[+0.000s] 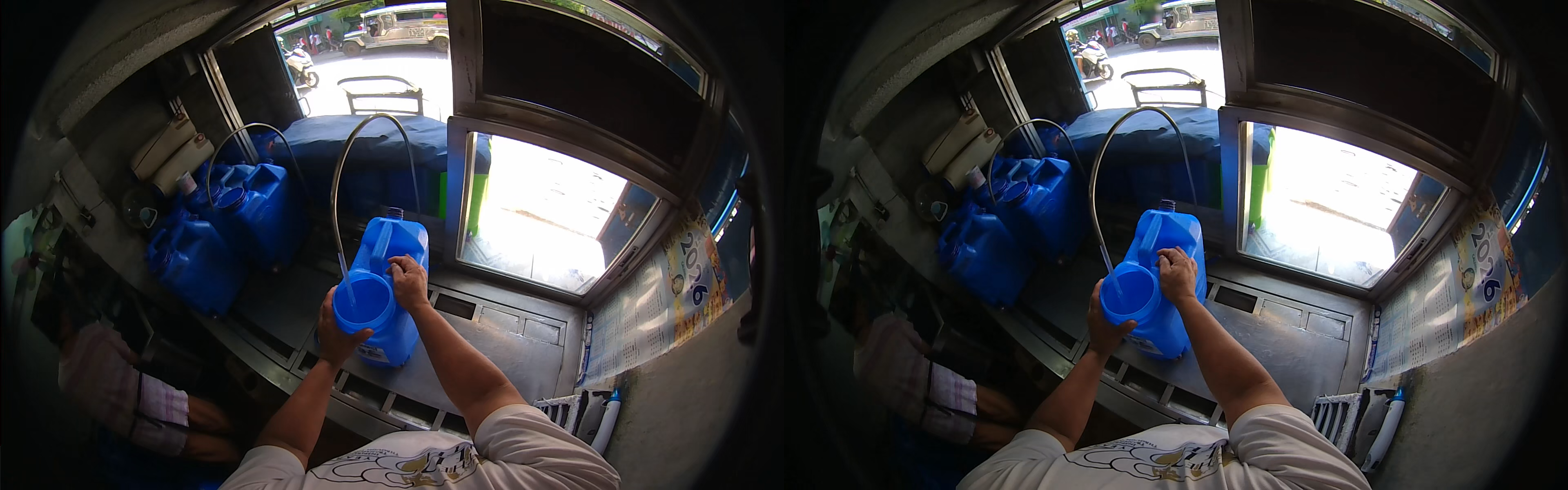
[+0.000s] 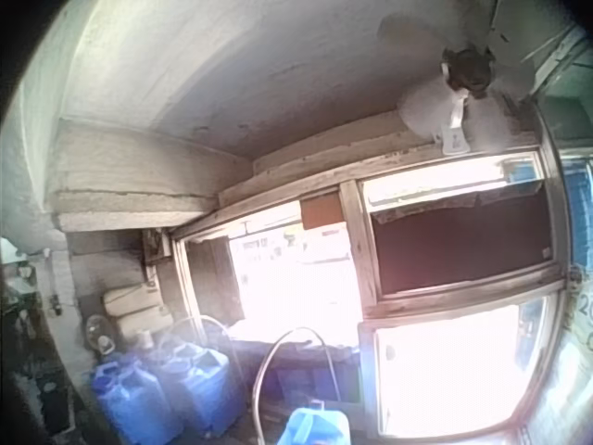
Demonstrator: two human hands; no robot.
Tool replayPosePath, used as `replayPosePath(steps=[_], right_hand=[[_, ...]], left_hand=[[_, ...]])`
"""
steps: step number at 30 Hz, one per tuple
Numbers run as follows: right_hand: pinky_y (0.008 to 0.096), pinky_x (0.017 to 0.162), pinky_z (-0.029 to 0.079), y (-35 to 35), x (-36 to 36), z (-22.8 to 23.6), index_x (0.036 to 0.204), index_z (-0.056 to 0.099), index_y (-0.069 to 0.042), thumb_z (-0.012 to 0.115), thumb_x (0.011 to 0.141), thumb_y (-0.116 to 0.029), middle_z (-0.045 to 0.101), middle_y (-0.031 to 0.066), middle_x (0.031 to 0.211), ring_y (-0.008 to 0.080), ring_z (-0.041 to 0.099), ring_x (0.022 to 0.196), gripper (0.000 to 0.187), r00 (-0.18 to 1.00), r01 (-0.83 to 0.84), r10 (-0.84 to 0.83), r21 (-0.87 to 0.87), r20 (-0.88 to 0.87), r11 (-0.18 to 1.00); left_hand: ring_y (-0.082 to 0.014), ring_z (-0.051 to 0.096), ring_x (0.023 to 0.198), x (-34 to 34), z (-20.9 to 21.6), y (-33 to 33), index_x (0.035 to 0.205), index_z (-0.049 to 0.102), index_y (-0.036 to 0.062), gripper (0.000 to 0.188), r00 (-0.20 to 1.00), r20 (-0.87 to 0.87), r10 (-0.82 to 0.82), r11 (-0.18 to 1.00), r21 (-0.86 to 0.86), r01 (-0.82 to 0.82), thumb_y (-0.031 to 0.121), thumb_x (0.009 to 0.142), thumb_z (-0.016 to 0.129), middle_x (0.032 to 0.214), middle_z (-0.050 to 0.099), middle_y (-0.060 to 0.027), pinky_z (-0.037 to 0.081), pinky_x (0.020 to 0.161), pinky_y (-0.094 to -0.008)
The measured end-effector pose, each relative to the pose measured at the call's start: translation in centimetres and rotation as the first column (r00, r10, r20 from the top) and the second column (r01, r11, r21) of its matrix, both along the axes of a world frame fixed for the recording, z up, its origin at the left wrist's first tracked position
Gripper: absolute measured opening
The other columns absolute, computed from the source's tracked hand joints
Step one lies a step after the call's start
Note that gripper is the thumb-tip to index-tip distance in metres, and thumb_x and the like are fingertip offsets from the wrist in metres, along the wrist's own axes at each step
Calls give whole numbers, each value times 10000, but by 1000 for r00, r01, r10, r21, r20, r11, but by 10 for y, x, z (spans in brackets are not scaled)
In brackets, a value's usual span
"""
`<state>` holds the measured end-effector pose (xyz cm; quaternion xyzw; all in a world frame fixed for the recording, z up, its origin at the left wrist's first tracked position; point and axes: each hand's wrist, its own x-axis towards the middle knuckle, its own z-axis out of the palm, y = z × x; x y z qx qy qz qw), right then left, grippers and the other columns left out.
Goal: The person fills blue plastic water containers from a hose, secures the caps, and applies sealant around the cap rims using a caulking gun. The person repeats this process for multiple containers inside a vehicle.
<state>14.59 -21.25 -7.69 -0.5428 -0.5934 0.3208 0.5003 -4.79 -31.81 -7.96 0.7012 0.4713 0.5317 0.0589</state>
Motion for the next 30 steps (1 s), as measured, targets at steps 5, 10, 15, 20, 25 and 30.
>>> replayPosePath(steps=[5,10,15,20,25,30], right_hand=[[505,1174,192,-5,-1,5,1104,711,-137,508,958,-241,749,16,989,296,467,1363,271,1000,14,-13,-3,12,1000],[504,1173,190,-4,0,5,1103,712,-137,510,957,-245,749,18,988,295,468,1363,272,1000,13,-13,-8,9,1000],[504,1172,191,-3,0,3,1102,711,-137,507,956,-249,748,23,982,297,468,1362,274,1000,3,-3,-2,-4,1000],[508,1172,188,-1,1,0,1106,709,-137,503,955,-245,746,27,988,301,465,1364,278,1000,-3,3,2,-16,1000],[513,1173,187,-6,0,7,1109,708,-138,499,955,-236,744,27,1006,301,459,1371,278,1000,-1,1,-7,-12,1000],[511,1175,186,-3,1,3,1116,706,-137,498,957,-234,743,28,1002,302,454,1375,279,1000,-11,11,-6,-14,1000]], left_hand=[[-404,599,1152,1,0,-1,1445,354,35,1192,1000,30,6,1000,-28,-5,803,621,742,1290,547,-248,507,948,-505],[-355,620,1140,-1,0,1,1467,326,22,1186,1000,-27,7,1000,5,-7,768,653,757,1280,557,-225,533,927,-455],[-356,618,1145,-1,0,-1,1469,323,22,1182,1000,-25,6,1000,-8,-6,762,657,759,1292,552,-230,532,933,-455],[-409,594,1154,4,4,-3,1444,351,36,1196,1000,27,12,999,-43,-10,821,622,723,1297,539,-244,500,950,-508],[-406,590,1162,3,2,-3,1446,348,37,1192,999,35,5,999,-53,-3,821,628,720,1300,534,-246,499,953,-506],[-412,591,1159,2,2,-2,1451,339,34,1207,1000,29,-3,998,-58,5,830,625,712,1304,532,-250,500,951,-506]])
